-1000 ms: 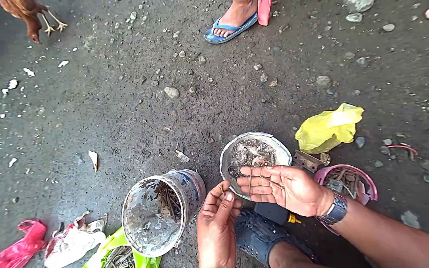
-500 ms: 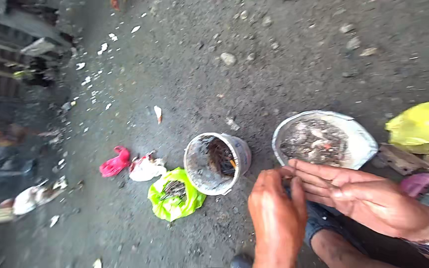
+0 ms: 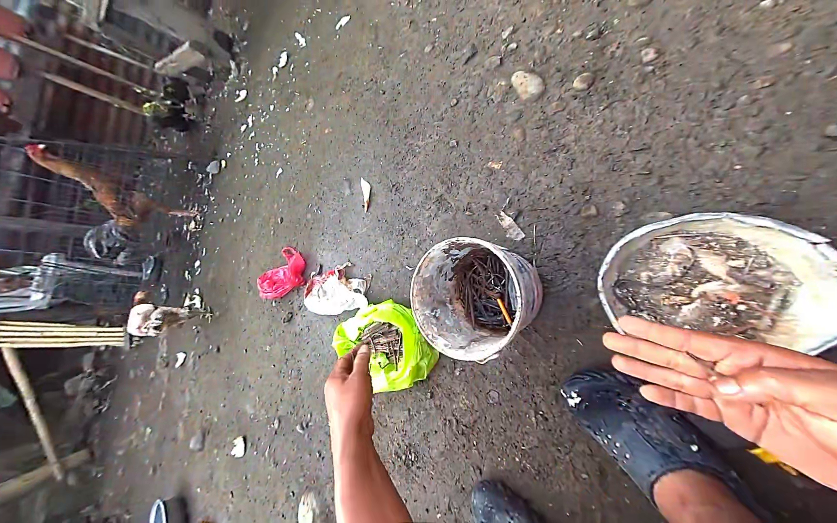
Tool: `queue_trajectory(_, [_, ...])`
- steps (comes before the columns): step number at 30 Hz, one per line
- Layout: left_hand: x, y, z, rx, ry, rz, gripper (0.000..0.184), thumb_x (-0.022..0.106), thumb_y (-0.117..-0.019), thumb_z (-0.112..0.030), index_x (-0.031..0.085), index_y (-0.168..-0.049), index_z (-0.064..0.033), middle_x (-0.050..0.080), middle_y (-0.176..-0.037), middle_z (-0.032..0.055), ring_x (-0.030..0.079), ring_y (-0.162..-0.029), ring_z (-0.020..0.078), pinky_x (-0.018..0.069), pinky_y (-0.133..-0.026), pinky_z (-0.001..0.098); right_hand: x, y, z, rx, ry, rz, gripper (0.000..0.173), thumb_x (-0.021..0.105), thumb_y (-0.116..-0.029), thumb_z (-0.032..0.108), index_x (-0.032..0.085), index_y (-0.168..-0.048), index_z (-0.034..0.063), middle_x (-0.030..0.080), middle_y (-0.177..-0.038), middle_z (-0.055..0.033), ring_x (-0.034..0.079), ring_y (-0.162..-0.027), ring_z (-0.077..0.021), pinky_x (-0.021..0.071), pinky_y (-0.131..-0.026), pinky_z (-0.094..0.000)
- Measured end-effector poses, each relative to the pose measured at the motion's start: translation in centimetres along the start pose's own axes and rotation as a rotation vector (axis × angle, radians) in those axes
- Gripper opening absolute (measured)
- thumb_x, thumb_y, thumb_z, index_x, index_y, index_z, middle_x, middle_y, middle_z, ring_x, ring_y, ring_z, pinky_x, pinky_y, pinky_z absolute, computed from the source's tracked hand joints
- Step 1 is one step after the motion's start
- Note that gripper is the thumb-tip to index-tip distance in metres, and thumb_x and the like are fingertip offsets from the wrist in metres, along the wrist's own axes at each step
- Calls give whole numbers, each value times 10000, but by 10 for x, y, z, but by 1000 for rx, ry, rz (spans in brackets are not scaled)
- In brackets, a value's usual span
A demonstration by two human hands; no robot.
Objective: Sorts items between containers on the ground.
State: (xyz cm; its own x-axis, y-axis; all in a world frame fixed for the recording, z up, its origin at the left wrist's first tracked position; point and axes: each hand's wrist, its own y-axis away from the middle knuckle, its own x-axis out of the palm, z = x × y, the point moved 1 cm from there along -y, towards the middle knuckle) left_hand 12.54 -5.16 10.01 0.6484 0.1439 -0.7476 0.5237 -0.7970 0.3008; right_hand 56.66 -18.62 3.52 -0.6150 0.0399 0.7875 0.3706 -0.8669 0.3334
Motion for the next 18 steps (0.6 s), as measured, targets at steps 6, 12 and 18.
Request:
queue_trajectory(6, [27,66,-65,-189,1174,542,695,185,-1100,-541,608,-1313,-32,733,-1145,178,736,-1036,292,613,-891,423,-18,7,4,-25,-41,-64,600,510,-984,331,468,-1546,127,540,-1526,-128,543,-1382,-319,470,-1129,-482])
queue_trajectory(12, [57,81,-79,-262,1346,650,741,202,-1086,-579,559,-1393,-7,671,-1294,239,666,-1207,378,565,-1000,489,-29,14,2,-51,-82,-62,548,451,-1004,306,510,-1517,120,526,-1540,-128,509,-1414,-323,434,-1156,-497])
queue_trajectory(18, [71,83,-77,-307,1288,623,703,196,-1101,-539,556,-1391,-9,682,-1279,231,674,-1195,373,564,-1000,497,-33,16,2,-52,-84,-92,566,506,-993,329,509,-1518,117,535,-1532,-125,516,-1409,-319,439,-1154,-485])
